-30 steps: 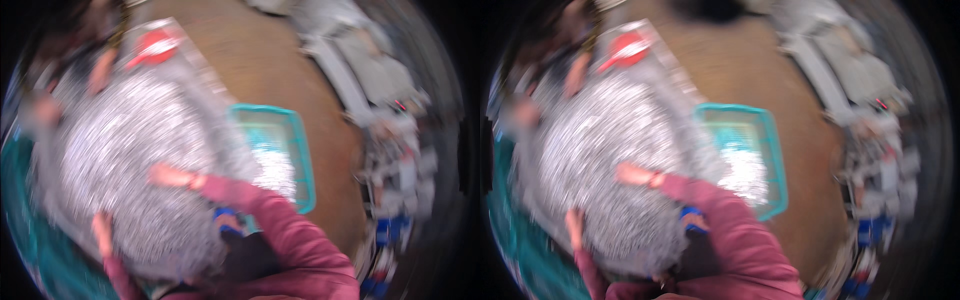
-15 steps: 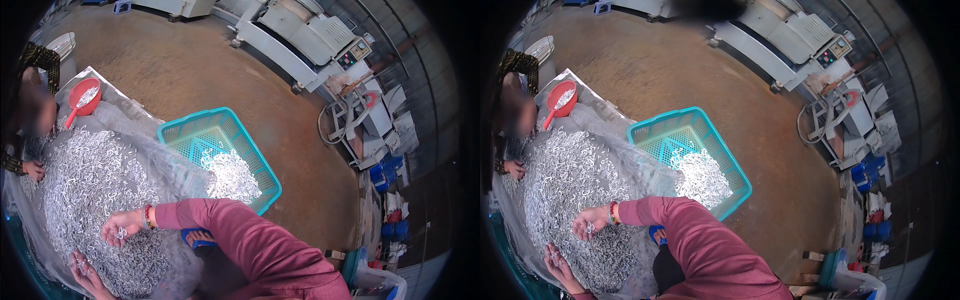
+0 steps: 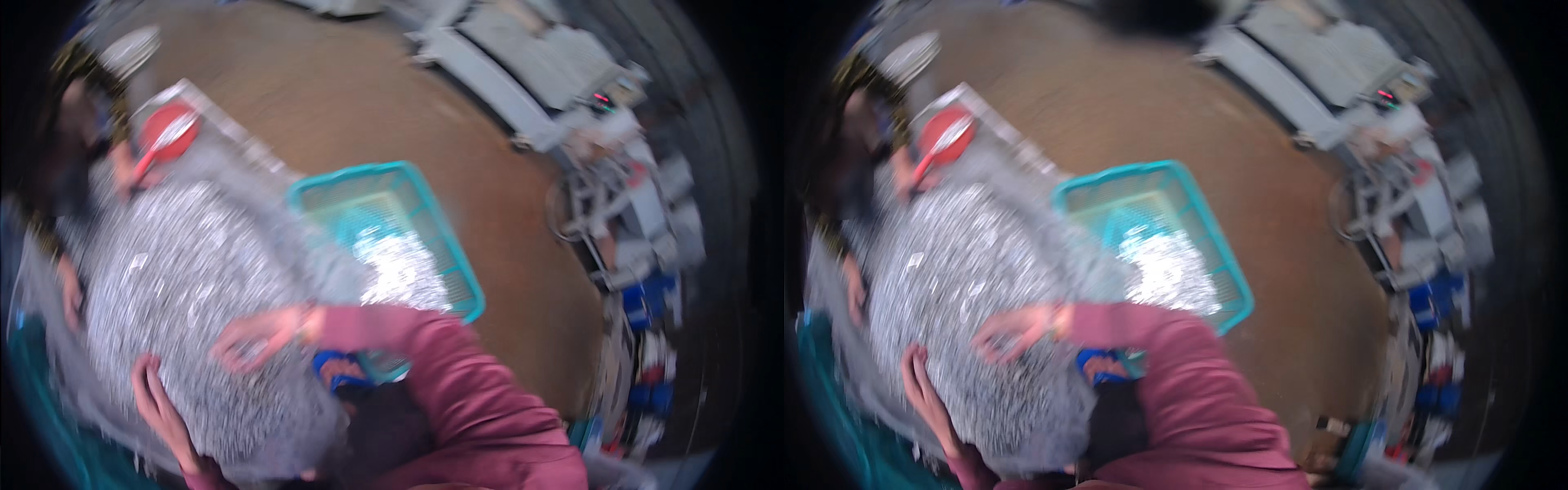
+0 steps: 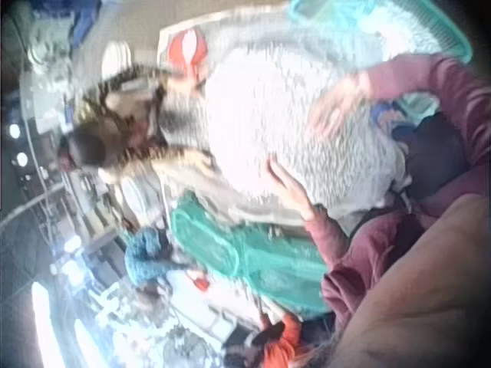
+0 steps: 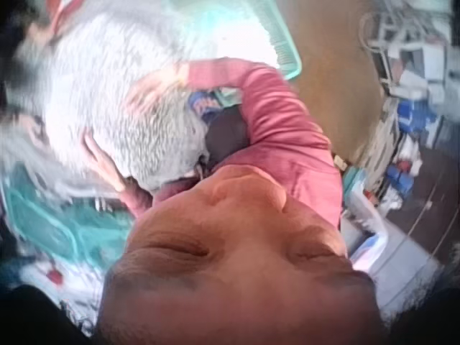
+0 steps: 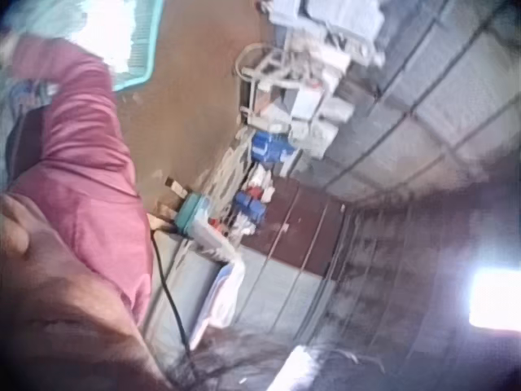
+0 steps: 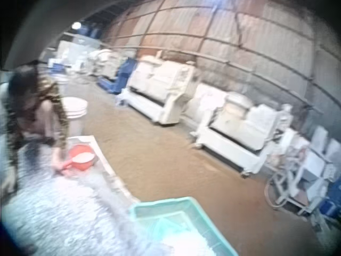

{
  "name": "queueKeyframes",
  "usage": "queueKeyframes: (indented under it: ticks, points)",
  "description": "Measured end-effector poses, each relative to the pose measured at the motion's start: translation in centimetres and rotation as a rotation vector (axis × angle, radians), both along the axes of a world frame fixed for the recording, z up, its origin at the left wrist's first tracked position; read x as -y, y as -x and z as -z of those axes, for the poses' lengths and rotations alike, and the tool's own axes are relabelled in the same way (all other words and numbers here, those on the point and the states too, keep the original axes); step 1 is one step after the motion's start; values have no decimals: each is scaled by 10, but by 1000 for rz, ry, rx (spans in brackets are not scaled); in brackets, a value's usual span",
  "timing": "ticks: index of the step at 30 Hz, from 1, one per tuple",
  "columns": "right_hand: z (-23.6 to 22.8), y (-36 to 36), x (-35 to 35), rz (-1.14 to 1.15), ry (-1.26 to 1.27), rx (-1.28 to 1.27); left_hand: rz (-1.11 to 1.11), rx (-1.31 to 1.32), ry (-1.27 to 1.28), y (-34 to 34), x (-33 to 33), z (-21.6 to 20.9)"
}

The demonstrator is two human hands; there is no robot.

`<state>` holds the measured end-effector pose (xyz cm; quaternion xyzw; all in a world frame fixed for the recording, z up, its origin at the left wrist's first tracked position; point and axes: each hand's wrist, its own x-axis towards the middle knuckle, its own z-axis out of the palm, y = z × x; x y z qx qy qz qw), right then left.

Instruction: The person sits on the floor and sorts small silver metal rings from a large pile on a plastic sheet. They pick up handfuls of rings, separate them, and place them into a green basket. Another person is visible in the background performing a similar task.

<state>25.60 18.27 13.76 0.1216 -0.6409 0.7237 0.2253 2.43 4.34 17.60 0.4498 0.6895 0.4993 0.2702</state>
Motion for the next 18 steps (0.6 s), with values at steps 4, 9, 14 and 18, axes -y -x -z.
queueKeyframes:
  ticks: [4,9,14,18]
  points:
    - [-48,-136,-53,-1,198,1073,-82,-133,314,78,53,69]
    - [-60,-236,-36,338,22,1425,-197,-167,652,130,94,158]
    - [-83,-214,-31,576,-176,1583,-494,-317,692,132,108,203]
    - [-82,-97,-76,288,-240,1362,-421,123,499,141,96,208]
